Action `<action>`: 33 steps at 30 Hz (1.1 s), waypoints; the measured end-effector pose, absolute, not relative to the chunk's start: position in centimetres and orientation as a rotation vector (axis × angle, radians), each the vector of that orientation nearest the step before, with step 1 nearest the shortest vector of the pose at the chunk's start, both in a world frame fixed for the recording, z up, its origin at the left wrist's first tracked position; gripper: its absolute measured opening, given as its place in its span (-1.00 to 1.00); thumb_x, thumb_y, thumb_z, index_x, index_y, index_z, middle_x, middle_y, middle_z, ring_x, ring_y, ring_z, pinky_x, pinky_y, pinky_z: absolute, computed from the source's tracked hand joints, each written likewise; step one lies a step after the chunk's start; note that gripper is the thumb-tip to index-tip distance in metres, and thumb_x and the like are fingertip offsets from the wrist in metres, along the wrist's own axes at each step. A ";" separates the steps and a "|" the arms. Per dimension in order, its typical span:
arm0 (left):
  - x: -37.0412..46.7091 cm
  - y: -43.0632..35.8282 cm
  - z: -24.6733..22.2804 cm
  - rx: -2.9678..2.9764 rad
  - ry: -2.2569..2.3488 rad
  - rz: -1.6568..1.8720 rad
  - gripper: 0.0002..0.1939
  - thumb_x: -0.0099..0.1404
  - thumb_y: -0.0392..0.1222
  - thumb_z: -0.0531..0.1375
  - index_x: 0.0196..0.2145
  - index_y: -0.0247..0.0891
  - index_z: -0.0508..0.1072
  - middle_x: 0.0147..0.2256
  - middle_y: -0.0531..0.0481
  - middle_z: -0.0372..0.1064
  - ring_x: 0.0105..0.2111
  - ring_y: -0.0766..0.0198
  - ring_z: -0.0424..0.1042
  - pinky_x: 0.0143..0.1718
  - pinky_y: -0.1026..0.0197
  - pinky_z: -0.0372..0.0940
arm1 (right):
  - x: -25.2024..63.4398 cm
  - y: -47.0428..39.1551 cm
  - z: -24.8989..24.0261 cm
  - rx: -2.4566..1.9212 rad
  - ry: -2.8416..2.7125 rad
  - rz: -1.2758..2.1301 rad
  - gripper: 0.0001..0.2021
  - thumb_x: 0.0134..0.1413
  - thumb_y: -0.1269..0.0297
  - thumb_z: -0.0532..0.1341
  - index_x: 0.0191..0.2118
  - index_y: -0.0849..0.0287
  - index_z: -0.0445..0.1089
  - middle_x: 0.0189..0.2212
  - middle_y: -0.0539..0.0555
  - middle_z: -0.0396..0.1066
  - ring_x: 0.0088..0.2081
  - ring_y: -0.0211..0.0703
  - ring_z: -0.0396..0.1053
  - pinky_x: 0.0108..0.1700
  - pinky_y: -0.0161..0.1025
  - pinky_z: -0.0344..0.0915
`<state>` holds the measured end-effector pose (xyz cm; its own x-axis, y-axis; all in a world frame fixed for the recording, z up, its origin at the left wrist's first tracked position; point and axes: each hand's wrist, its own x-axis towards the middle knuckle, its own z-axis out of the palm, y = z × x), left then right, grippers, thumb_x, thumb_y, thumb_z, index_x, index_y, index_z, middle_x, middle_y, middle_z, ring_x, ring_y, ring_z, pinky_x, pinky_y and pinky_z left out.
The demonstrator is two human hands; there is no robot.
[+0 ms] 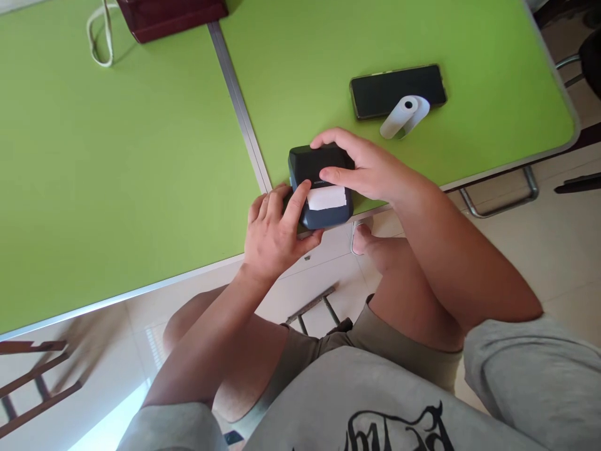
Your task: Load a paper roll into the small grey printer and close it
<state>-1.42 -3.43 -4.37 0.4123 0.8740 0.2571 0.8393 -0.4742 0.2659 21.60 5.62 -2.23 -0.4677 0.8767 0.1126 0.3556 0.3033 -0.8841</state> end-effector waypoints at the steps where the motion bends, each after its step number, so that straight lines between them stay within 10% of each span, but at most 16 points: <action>1: -1.4 -3.4 -4.4 2.559 1.552 0.558 -0.20 0.31 0.17 0.26 0.39 -0.23 0.24 0.19 -0.32 0.42 0.21 -0.12 0.43 0.27 -0.09 0.24 | 21.5 5.5 -2.3 -1.095 -1.956 1.121 -0.62 0.15 0.09 0.41 0.06 -0.03 0.44 -0.01 0.01 0.53 -0.01 0.00 0.48 0.12 0.11 0.50; 11: -1.3 -3.3 -4.8 2.550 1.582 0.558 0.01 0.38 0.37 0.12 0.42 -0.59 0.08 0.21 -0.49 0.41 0.16 -0.16 0.46 0.30 -0.07 0.20 | 20.9 4.3 -4.6 -1.131 -1.828 0.702 -0.45 0.42 -0.29 -0.09 0.03 -0.02 0.43 0.03 0.08 0.54 0.09 -0.04 0.47 0.20 -0.01 0.39; 33: -1.9 -2.7 -4.1 2.357 1.614 0.573 0.11 0.25 0.62 0.09 0.39 -0.38 0.27 0.34 -0.44 0.27 0.29 -0.26 0.38 0.24 -0.14 0.30 | 20.9 4.2 -4.6 -1.218 -1.875 0.726 -0.39 0.37 -0.36 -0.09 0.08 0.02 0.38 -0.04 0.12 0.41 0.01 0.02 0.42 0.09 0.06 0.37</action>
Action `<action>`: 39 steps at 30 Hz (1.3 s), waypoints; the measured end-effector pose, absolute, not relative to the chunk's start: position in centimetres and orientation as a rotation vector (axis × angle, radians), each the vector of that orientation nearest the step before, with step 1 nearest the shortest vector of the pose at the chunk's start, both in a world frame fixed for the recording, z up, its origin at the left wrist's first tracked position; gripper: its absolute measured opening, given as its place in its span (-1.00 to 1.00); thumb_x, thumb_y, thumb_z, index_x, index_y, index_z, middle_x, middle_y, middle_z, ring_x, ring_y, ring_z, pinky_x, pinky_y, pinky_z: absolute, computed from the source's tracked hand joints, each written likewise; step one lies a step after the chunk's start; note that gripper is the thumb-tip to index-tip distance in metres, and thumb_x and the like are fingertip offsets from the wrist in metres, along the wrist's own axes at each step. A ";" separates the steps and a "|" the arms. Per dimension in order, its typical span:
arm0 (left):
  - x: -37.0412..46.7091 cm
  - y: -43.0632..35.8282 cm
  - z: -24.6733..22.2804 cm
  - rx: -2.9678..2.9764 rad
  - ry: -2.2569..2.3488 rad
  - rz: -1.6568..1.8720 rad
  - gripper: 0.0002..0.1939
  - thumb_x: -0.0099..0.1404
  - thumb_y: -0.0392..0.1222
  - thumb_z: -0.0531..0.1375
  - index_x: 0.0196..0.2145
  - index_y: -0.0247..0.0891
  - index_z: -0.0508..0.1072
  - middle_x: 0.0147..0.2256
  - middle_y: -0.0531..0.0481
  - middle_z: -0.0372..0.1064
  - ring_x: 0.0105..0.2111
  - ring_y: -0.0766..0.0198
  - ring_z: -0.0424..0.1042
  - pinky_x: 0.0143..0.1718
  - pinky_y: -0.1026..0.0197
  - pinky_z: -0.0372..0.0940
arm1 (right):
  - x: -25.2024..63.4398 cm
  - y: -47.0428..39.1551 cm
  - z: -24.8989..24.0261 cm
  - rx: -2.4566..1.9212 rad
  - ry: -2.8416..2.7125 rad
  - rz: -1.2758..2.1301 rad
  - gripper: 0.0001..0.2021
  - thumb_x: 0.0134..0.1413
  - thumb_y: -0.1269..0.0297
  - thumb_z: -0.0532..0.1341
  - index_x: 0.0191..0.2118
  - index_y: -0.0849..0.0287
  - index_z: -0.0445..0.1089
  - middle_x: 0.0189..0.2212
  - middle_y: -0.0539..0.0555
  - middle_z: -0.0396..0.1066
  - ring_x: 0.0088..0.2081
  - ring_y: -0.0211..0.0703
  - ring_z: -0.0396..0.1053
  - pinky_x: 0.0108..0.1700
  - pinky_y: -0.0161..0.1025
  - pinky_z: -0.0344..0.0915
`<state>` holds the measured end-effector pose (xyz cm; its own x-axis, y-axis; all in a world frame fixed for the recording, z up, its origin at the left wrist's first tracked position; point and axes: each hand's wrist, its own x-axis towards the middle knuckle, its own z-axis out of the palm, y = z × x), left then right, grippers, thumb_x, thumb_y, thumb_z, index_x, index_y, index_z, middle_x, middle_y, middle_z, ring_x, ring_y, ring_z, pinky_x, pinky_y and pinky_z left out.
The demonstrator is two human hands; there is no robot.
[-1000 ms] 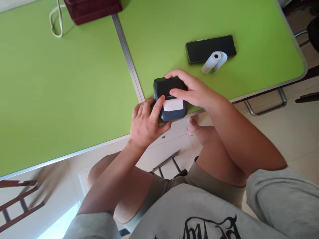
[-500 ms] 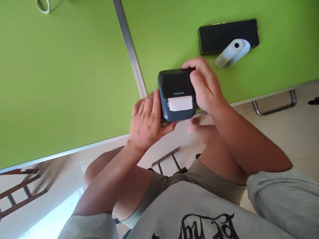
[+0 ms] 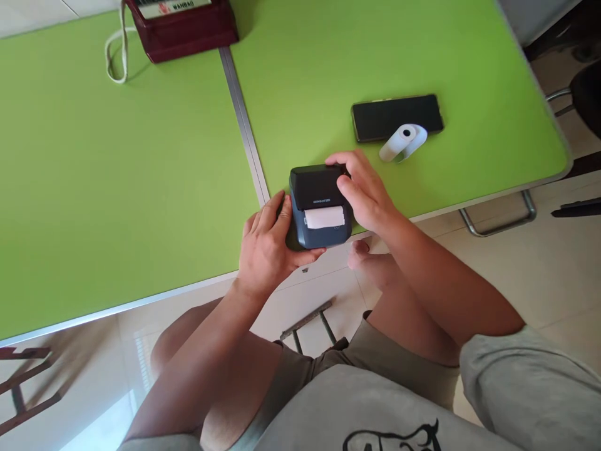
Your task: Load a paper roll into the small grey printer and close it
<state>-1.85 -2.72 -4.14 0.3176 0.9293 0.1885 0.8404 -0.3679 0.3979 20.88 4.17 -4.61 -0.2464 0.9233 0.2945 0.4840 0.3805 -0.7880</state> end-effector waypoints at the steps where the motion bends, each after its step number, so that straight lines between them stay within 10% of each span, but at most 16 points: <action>1: -1.9 -2.7 -4.2 2.360 1.618 0.565 0.12 0.24 0.63 0.09 0.39 -0.39 0.27 0.35 -0.44 0.27 0.28 -0.26 0.39 0.23 -0.15 0.31 | 20.9 4.2 -4.7 -1.213 -1.876 0.737 -0.39 0.36 -0.36 -0.08 0.09 0.03 0.37 -0.03 0.12 0.41 0.01 0.02 0.42 0.09 0.06 0.37; 11: -1.4 -3.0 -4.6 2.450 1.620 0.560 0.14 0.33 0.60 -0.04 0.41 -0.52 0.19 0.33 -0.48 0.30 0.34 -0.20 0.34 0.30 -0.12 0.24 | 22.5 4.0 -4.1 -1.137 -1.931 0.863 -0.37 0.02 -0.01 0.38 0.20 -0.01 0.27 0.20 0.14 0.32 0.15 0.08 0.39 0.20 0.14 0.41; 17: -1.2 -3.1 -4.9 2.536 1.640 0.544 0.21 0.34 0.62 -0.11 0.39 -0.67 0.15 0.29 -0.60 0.31 0.34 -0.22 0.34 0.30 -0.12 0.22 | 21.7 3.9 -0.2 -1.329 -1.909 0.781 -0.70 0.16 0.07 0.34 -0.03 0.02 0.42 -0.49 -0.10 0.37 -0.44 -0.19 0.39 -0.29 -0.15 0.43; 21: -1.3 -3.0 -5.0 2.535 1.625 0.552 0.21 0.31 0.64 -0.12 0.41 -0.60 0.15 0.30 -0.56 0.32 0.34 -0.20 0.33 0.30 -0.11 0.22 | 20.7 4.4 2.1 -1.365 -1.840 0.805 -0.81 0.30 0.08 0.25 -0.08 0.03 0.40 -0.53 -0.11 0.46 -0.59 -0.26 0.31 -0.50 -0.25 0.25; 30: -1.3 -3.2 -5.1 2.586 1.609 0.589 0.13 0.39 0.57 -0.13 0.38 -0.64 0.18 0.26 -0.56 0.37 0.32 -0.22 0.36 0.26 -0.13 0.26 | 19.0 5.1 2.9 -1.624 -2.562 0.120 -0.81 0.30 0.28 0.18 -0.21 0.08 0.57 -0.44 0.05 0.57 -0.39 -0.06 0.49 -0.32 -0.16 0.20; 39: -1.4 -3.2 -4.8 2.538 1.600 0.542 0.07 0.41 0.52 -0.07 0.40 -0.60 0.15 0.29 -0.56 0.32 0.35 -0.22 0.32 0.29 -0.15 0.24 | 18.6 8.5 2.7 -1.345 -2.598 0.572 -0.85 -0.05 0.17 0.48 -0.39 0.01 0.53 -0.58 -0.01 0.37 -0.29 0.05 0.50 -0.14 0.00 0.33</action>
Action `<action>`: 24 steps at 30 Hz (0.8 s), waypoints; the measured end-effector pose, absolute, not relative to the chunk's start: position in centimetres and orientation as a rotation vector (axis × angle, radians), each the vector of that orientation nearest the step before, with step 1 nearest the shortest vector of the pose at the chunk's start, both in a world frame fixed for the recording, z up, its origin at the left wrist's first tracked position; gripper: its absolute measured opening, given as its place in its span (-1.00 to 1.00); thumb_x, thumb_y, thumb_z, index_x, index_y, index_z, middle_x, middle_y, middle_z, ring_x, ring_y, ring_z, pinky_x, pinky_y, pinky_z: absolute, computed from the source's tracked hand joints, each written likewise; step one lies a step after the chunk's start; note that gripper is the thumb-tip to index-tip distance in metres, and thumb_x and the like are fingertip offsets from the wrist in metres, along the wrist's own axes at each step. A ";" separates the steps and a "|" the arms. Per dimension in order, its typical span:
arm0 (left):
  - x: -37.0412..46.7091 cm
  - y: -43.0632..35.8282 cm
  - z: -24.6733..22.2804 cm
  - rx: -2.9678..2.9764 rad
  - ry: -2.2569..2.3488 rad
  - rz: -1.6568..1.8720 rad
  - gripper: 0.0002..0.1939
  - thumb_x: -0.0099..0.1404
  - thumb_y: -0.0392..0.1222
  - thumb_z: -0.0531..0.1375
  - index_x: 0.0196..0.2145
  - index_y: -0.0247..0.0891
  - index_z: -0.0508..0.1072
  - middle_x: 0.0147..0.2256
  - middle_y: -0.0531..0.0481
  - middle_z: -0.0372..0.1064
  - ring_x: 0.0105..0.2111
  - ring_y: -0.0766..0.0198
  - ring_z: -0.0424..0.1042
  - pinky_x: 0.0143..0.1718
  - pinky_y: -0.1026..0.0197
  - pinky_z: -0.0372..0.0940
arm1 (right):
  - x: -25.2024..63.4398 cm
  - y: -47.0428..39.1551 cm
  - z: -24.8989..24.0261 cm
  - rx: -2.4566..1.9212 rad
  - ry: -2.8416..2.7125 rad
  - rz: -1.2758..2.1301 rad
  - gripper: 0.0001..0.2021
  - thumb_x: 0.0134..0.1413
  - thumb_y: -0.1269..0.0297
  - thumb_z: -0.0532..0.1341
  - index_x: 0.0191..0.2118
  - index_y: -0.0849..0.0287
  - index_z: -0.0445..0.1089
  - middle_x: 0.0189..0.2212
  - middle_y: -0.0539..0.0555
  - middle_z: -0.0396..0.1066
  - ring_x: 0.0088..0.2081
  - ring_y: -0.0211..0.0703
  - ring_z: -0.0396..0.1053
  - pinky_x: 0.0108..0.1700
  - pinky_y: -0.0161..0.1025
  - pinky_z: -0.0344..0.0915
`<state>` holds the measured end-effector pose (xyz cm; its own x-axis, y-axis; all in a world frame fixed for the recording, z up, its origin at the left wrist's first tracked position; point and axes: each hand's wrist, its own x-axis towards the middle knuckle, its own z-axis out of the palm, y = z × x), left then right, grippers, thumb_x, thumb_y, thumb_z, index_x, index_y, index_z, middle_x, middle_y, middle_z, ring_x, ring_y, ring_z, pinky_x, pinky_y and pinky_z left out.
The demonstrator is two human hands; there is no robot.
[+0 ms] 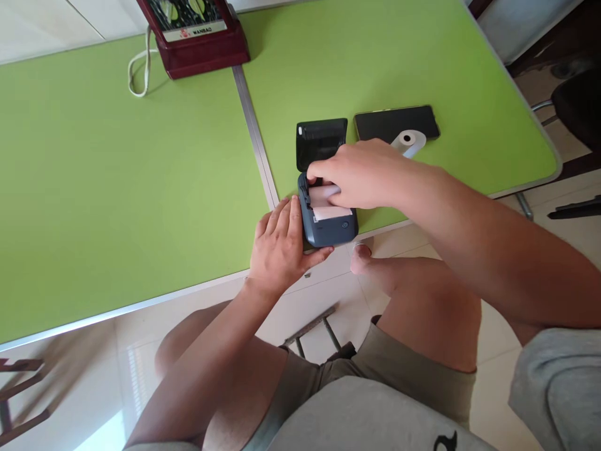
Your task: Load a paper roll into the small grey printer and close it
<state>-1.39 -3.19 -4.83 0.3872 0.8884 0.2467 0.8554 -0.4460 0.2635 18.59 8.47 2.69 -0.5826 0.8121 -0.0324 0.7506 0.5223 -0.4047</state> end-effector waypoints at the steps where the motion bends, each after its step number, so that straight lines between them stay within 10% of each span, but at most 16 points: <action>1: -1.4 -3.2 -4.8 2.533 1.596 0.535 0.07 0.41 0.52 -0.07 0.40 -0.59 0.15 0.30 -0.55 0.32 0.36 -0.22 0.31 0.30 -0.14 0.24 | 19.0 8.5 2.8 -1.295 -2.564 0.630 -0.82 -0.09 0.17 0.50 -0.37 -0.01 0.53 -0.57 -0.02 0.39 -0.28 0.05 0.49 -0.14 0.00 0.35; 6: -1.4 -3.2 -4.8 2.516 1.591 0.528 0.11 0.37 0.55 -0.01 0.42 -0.57 0.14 0.31 -0.54 0.31 0.36 -0.22 0.30 0.30 -0.13 0.23 | 21.9 6.4 3.1 -1.176 -2.150 1.037 -0.62 -0.05 0.26 0.40 -0.03 -0.05 0.54 -0.16 0.02 0.61 -0.29 -0.11 0.46 -0.32 -0.14 0.38; 12: -1.4 -3.2 -4.7 2.530 1.625 0.475 0.14 0.37 0.57 -0.08 0.40 -0.62 0.16 0.30 -0.54 0.31 0.37 -0.18 0.29 0.32 -0.09 0.20 | 24.1 4.6 -2.8 -1.078 -1.120 1.251 -0.56 -0.06 -0.11 0.31 -0.07 -0.06 0.40 -0.36 -0.04 0.47 -0.61 -0.30 0.11 -0.68 -0.26 -0.09; 24: -1.3 -3.1 -4.6 2.502 1.628 0.493 0.18 0.33 0.61 -0.07 0.42 -0.59 0.14 0.30 -0.56 0.31 0.35 -0.22 0.32 0.30 -0.15 0.22 | 23.1 4.2 -5.7 -1.336 -1.777 0.348 -0.71 0.31 -0.02 0.17 -0.02 0.04 0.38 -0.12 0.18 0.47 -0.08 0.09 0.49 -0.06 0.12 0.53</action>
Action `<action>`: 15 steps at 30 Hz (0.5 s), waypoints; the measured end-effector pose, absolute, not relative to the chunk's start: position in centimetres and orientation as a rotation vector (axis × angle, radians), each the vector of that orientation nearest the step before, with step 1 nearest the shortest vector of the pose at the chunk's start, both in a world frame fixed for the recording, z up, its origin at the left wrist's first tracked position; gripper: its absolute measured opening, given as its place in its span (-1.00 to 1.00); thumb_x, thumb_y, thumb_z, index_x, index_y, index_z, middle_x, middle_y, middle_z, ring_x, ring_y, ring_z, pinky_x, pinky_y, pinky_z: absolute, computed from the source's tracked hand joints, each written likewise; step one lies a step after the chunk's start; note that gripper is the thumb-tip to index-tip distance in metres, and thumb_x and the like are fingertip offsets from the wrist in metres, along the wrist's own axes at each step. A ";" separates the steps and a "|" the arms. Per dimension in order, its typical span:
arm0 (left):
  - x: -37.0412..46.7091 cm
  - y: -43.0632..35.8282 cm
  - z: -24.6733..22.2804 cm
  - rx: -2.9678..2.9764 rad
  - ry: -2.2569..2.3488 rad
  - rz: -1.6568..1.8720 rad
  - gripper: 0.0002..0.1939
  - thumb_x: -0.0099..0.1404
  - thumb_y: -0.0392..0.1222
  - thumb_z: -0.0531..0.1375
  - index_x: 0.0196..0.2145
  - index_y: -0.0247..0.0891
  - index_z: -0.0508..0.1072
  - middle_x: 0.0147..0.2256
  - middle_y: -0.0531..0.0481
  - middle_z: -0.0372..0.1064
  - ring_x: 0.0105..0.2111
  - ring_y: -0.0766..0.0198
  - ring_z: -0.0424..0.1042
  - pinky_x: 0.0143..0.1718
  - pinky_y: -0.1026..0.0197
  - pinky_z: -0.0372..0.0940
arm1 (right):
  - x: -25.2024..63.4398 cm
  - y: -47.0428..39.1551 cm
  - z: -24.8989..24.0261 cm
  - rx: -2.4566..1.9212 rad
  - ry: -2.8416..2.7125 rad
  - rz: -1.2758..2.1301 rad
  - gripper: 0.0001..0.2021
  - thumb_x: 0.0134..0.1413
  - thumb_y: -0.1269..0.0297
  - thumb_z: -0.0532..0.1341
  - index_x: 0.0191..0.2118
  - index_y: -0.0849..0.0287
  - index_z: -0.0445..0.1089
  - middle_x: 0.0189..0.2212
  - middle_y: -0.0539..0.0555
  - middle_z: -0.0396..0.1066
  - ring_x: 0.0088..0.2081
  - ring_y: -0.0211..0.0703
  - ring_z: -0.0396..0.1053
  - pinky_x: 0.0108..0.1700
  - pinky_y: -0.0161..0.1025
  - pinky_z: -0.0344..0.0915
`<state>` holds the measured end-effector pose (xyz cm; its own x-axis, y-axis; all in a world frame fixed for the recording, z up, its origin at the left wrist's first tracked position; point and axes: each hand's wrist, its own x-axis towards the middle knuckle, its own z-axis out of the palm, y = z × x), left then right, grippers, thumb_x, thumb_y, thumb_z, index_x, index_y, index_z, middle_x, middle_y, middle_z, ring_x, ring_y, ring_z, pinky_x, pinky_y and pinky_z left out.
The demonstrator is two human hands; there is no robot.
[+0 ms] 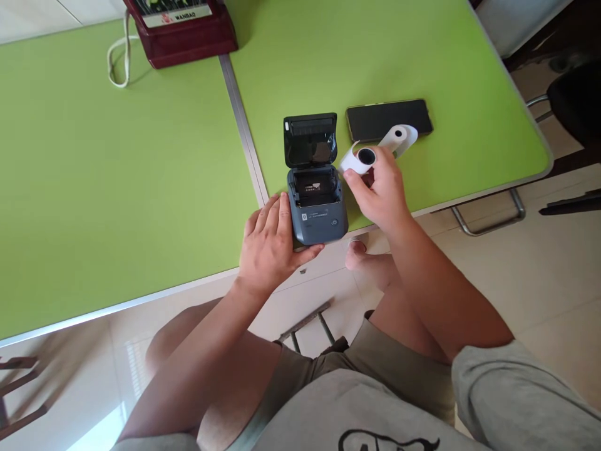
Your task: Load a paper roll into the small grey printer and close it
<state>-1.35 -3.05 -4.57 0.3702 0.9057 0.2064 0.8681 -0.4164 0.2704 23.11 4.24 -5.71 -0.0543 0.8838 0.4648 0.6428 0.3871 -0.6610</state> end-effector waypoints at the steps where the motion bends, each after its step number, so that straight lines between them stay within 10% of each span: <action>1: -1.4 -3.1 -4.6 2.507 1.627 0.497 0.18 0.33 0.61 -0.07 0.41 -0.60 0.14 0.30 -0.57 0.31 0.35 -0.22 0.32 0.30 -0.14 0.22 | 23.1 4.2 -5.7 -1.334 -1.805 0.303 -0.71 0.33 0.02 0.15 0.02 0.04 0.37 -0.07 0.21 0.47 -0.01 0.12 0.48 0.01 0.15 0.52; 15: -1.5 -3.1 -4.9 2.549 1.596 0.551 0.18 0.35 0.60 -0.13 0.41 -0.62 0.13 0.28 -0.58 0.33 0.34 -0.23 0.33 0.29 -0.15 0.22 | 23.3 3.2 -4.6 -1.365 -1.849 0.358 -0.51 0.18 0.34 0.14 0.23 0.01 0.26 0.21 0.22 0.39 0.20 0.23 0.41 0.14 0.28 0.45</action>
<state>-1.51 -3.09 -4.89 0.3916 0.8838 0.2560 0.8536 -0.4528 0.2576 23.31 3.17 -4.55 -0.1050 0.8982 0.4270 0.6740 0.3799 -0.6336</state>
